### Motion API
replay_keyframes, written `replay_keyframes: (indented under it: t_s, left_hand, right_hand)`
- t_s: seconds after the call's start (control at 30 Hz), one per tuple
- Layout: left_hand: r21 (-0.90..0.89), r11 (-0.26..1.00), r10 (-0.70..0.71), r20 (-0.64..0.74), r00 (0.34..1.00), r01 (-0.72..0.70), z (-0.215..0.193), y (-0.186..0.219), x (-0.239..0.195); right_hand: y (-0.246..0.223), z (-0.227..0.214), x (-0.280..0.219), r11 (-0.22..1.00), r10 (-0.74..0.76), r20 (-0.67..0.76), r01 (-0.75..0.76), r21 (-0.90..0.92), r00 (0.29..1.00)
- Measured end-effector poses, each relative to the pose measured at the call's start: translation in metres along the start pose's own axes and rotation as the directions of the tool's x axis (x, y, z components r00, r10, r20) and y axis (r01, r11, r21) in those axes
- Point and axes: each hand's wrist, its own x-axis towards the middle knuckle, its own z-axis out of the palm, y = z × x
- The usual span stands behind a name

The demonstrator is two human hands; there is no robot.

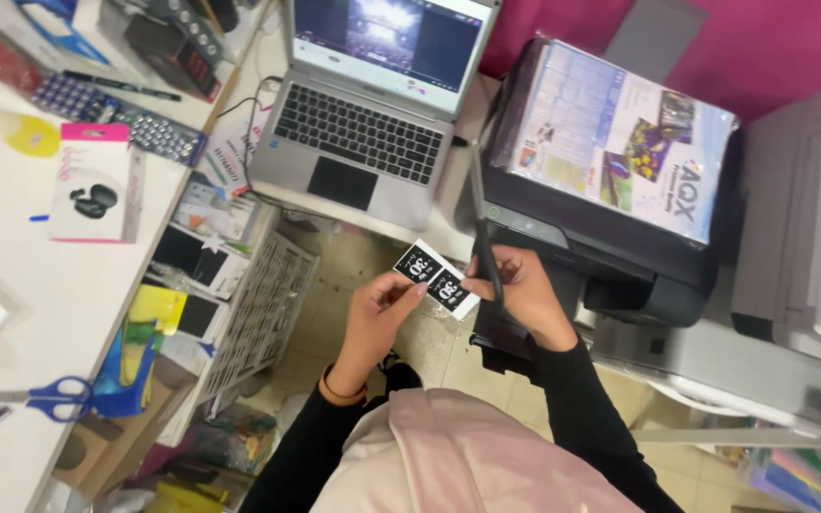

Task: Cutting printed labels from a sheet using scissors.

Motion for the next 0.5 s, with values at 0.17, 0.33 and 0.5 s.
replay_keyframes:
  t_s: [0.17,0.33,0.5]
  left_hand:
    - [-0.006,0.999,0.051,-0.011,0.999,-0.052,-0.023,0.02,-0.015]
    - [0.063,0.993,0.107,-0.081,0.991,-0.102,-0.048,0.026,-0.025]
    - [0.134,0.988,0.084,-0.033,0.996,-0.079,-0.058,0.041,-0.047]
  right_hand:
    - [-0.017,0.019,0.011,0.998,-0.039,0.08,0.042,-0.036,0.996]
    - [-0.021,0.038,0.021,0.991,-0.025,0.226,0.054,-0.121,0.974]
    - [-0.029,0.068,0.02,0.995,-0.088,0.11,0.092,-0.031,0.99]
